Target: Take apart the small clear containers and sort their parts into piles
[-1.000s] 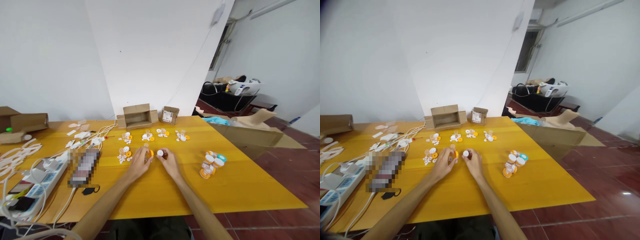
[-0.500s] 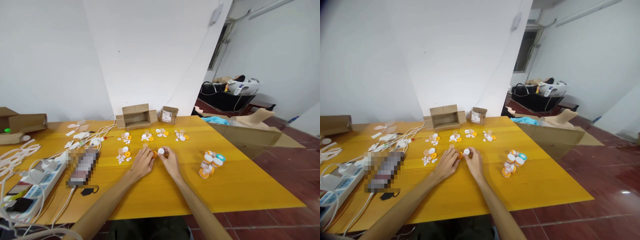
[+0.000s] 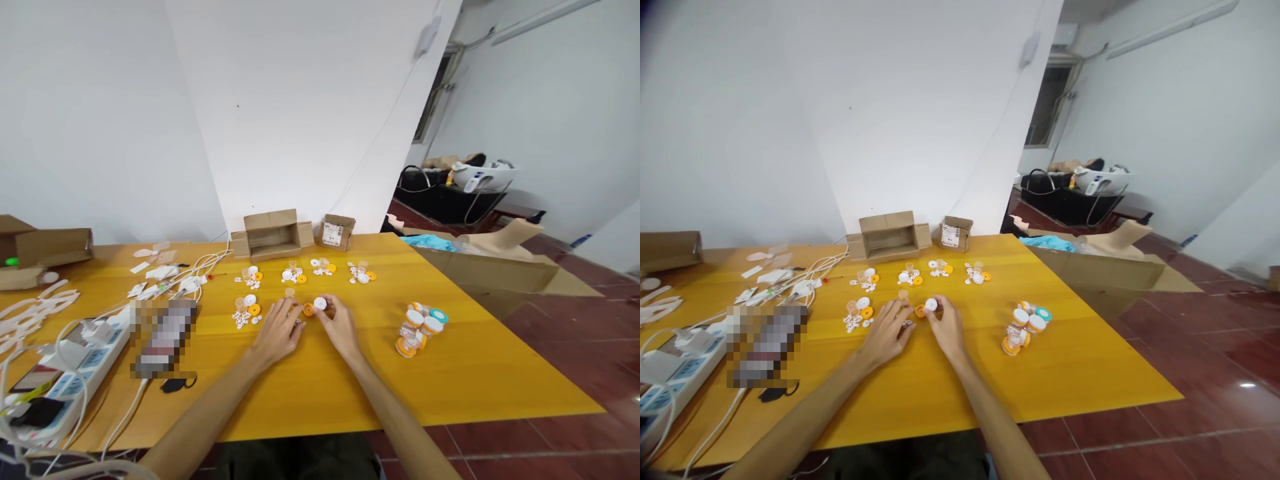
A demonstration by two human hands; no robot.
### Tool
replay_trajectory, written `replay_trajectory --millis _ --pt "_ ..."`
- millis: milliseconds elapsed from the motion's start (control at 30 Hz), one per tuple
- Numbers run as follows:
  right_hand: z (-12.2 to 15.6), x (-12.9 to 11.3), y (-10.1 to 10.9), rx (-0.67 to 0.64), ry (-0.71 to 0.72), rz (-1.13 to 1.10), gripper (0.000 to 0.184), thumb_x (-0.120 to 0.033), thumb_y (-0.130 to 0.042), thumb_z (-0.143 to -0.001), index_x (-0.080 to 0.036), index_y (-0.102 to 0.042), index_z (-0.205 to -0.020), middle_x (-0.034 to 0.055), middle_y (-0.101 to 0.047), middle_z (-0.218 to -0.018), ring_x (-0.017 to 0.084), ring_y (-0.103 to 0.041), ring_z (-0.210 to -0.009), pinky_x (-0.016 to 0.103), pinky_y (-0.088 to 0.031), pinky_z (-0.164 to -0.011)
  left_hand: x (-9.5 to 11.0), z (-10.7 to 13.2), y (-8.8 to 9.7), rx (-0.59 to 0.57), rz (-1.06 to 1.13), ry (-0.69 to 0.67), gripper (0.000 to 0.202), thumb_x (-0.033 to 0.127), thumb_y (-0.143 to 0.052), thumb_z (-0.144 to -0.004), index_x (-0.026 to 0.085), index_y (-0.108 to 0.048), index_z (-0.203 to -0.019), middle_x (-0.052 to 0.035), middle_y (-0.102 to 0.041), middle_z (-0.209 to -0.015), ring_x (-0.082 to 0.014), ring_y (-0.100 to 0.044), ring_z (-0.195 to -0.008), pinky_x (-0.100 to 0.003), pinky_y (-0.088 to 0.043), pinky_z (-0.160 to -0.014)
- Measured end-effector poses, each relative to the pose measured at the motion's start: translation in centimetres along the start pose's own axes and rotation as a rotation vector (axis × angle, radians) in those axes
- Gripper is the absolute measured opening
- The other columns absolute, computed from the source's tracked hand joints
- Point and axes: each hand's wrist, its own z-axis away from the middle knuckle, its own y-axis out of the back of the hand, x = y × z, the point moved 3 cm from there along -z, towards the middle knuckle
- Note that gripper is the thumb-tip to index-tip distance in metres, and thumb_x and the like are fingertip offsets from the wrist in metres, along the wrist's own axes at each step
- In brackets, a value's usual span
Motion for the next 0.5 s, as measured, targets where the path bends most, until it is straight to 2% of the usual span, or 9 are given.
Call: replay_trajectory --millis 100,200,500 --pt "0.08 -0.20 -0.02 -0.008 0.012 0.002 0.024 -0.037 -0.061 -0.077 -0.022 -0.065 -0.096 0.0082 -0.075 -0.092 0.026 -0.069 -0.085 0.042 -0.056 -0.083 0.02 0.73 0.47 -0.025 0.007 -0.025 0.015 0.022 -0.049 -0.094 0.024 -0.062 -0.102 -0.0089 -0.061 -0.103 -0.0264 -0.057 -0.099 -0.041 -0.048 -0.087" --pt "0.15 -0.26 -0.03 -0.013 0.016 0.009 0.024 -0.037 -0.061 -0.077 -0.022 -0.066 -0.096 0.0082 -0.075 -0.091 0.026 -0.069 -0.084 0.042 -0.056 -0.081 -0.02 1.07 0.46 -0.063 -0.003 -0.050 0.015 0.022 -0.047 -0.095 0.024 -0.061 -0.092 -0.0075 -0.060 -0.096 -0.0255 -0.057 -0.097 -0.041 -0.048 -0.088" --pt "0.20 -0.52 -0.10 -0.042 -0.001 -0.007 0.025 -0.038 -0.063 -0.075 -0.023 -0.065 -0.094 0.0081 -0.075 -0.090 0.027 -0.070 -0.083 0.041 -0.056 -0.081 -0.41 0.98 -0.10 -0.070 -0.037 -0.017 0.016 0.021 -0.046 -0.095 0.023 -0.061 -0.095 -0.0083 -0.059 -0.098 -0.0262 -0.057 -0.098 -0.042 -0.049 -0.088"
